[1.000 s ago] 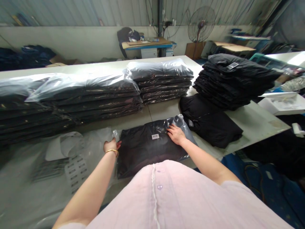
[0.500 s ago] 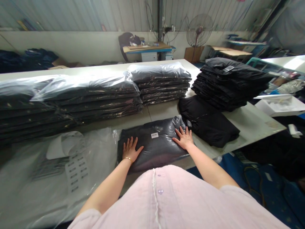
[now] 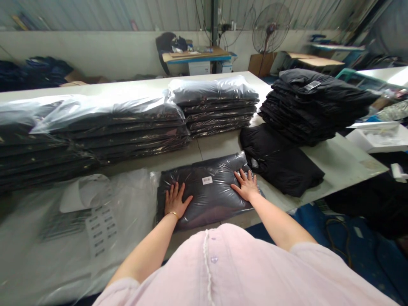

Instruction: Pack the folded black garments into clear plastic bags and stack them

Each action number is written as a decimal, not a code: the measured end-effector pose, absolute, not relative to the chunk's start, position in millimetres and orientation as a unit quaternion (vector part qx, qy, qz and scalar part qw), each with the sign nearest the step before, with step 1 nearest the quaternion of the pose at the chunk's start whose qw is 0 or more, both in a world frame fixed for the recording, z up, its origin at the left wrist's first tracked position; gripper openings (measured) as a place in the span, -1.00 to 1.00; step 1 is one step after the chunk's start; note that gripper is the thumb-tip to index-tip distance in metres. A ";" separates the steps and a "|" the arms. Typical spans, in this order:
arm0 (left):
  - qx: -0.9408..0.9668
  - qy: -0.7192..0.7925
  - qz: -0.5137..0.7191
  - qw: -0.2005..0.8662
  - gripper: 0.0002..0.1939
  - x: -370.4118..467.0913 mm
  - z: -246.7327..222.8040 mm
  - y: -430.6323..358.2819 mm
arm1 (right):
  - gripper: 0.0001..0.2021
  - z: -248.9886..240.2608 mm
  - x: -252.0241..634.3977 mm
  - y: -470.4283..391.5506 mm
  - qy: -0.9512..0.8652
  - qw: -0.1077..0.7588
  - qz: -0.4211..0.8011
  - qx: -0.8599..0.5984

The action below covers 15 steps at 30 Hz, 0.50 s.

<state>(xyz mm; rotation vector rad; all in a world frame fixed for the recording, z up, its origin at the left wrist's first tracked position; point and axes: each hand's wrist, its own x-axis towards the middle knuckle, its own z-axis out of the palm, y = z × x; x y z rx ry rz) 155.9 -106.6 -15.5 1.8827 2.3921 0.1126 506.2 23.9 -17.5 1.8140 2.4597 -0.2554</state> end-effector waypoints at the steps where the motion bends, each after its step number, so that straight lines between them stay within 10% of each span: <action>1: 0.617 0.785 0.037 0.048 -0.22 156.1 -15.7 -106.6 | -0.22 -17.5 505.8 23.7 0.801 0.036 -0.084 0.591; 15: 0.610 0.788 0.043 0.066 -0.21 156.6 -15.7 -104.8 | -0.20 -21.9 502.5 24.8 0.798 0.039 -0.090 0.594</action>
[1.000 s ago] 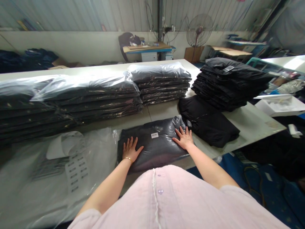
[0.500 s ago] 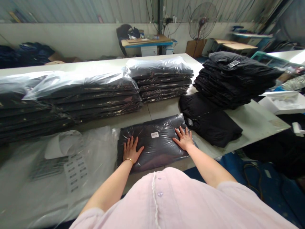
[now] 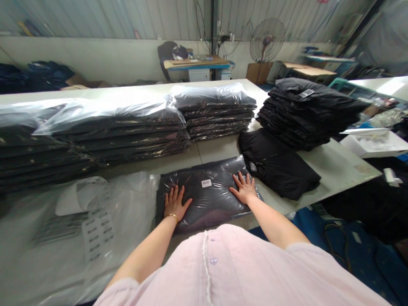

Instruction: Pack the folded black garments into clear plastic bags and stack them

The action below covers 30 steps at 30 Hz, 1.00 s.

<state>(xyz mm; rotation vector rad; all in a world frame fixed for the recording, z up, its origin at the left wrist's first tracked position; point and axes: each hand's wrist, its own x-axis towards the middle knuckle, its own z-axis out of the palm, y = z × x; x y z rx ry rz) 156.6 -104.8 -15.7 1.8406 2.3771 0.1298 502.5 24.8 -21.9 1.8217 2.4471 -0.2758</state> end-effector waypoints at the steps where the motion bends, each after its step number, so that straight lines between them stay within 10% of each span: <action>1: 0.608 0.789 0.044 0.081 -0.21 155.7 -14.8 -102.9 | -0.20 -22.6 502.3 25.5 0.798 0.040 -0.091 0.595; 9: 0.567 0.794 0.156 0.155 -0.40 123.5 14.1 -105.1 | -0.22 -21.5 509.1 31.8 0.799 0.034 -0.117 0.588; 17: 0.411 0.889 -0.026 0.202 -0.45 84.1 33.7 -131.6 | -0.46 -26.6 547.9 11.6 0.774 -0.221 -0.046 0.591; 30: 0.439 0.884 0.011 0.162 -0.39 93.0 47.2 -126.6 | -0.29 -18.3 566.2 11.8 0.629 -0.108 -0.238 0.733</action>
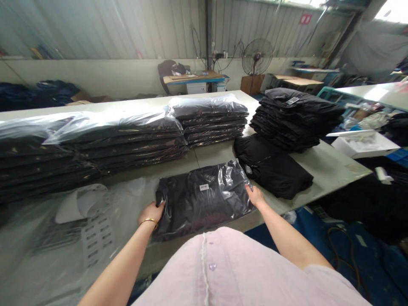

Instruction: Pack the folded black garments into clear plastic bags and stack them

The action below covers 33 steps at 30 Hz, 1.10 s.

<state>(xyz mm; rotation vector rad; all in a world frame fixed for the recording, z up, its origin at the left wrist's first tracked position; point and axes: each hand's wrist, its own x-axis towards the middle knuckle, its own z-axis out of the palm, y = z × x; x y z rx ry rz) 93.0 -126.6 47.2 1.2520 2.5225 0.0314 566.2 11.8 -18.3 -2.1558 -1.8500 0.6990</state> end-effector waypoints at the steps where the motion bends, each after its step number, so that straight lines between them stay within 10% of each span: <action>1: 0.451 0.879 0.022 0.154 -0.39 96.9 50.3 -126.9 | -0.29 -16.6 564.3 11.3 -0.626 0.111 0.247 -0.731; 17: 0.480 0.800 0.155 0.326 -0.01 116.2 44.8 -134.7 | -0.31 -10.8 572.0 13.4 -0.657 0.177 0.398 -0.615; 33: 0.518 0.782 0.347 -0.011 -0.30 155.3 120.0 -54.6 | -0.64 72.8 555.0 91.9 -0.705 0.417 0.122 -0.561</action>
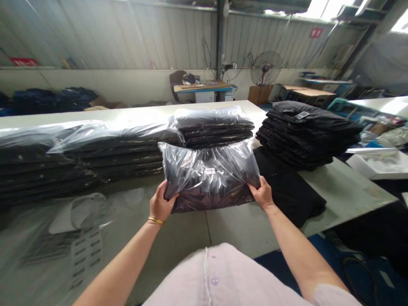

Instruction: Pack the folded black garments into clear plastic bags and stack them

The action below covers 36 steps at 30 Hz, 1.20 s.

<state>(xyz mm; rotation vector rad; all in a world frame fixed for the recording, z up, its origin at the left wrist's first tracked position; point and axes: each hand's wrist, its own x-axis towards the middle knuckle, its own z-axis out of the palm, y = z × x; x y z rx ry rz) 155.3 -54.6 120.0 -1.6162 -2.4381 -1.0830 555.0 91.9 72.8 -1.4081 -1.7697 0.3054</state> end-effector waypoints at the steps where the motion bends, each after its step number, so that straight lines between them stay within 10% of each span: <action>1: -0.518 -0.776 -0.360 0.029 -0.29 155.8 126.7 -43.7 | -0.63 80.4 556.6 104.1 -0.699 0.444 0.098 -0.552; 16: -0.529 -0.660 -0.492 0.205 0.08 109.1 321.9 249.1 | -0.42 280.9 504.2 426.4 -0.658 0.544 -0.049 -0.518; 25: -0.610 -0.754 -0.229 0.083 -0.25 60.0 237.8 306.9 | -0.46 206.9 481.7 483.9 -0.725 0.321 0.000 -0.609; 36: -0.599 -0.770 -0.177 0.129 -0.20 70.8 242.9 279.3 | -0.38 196.0 484.7 474.8 -0.714 0.289 -0.045 -0.636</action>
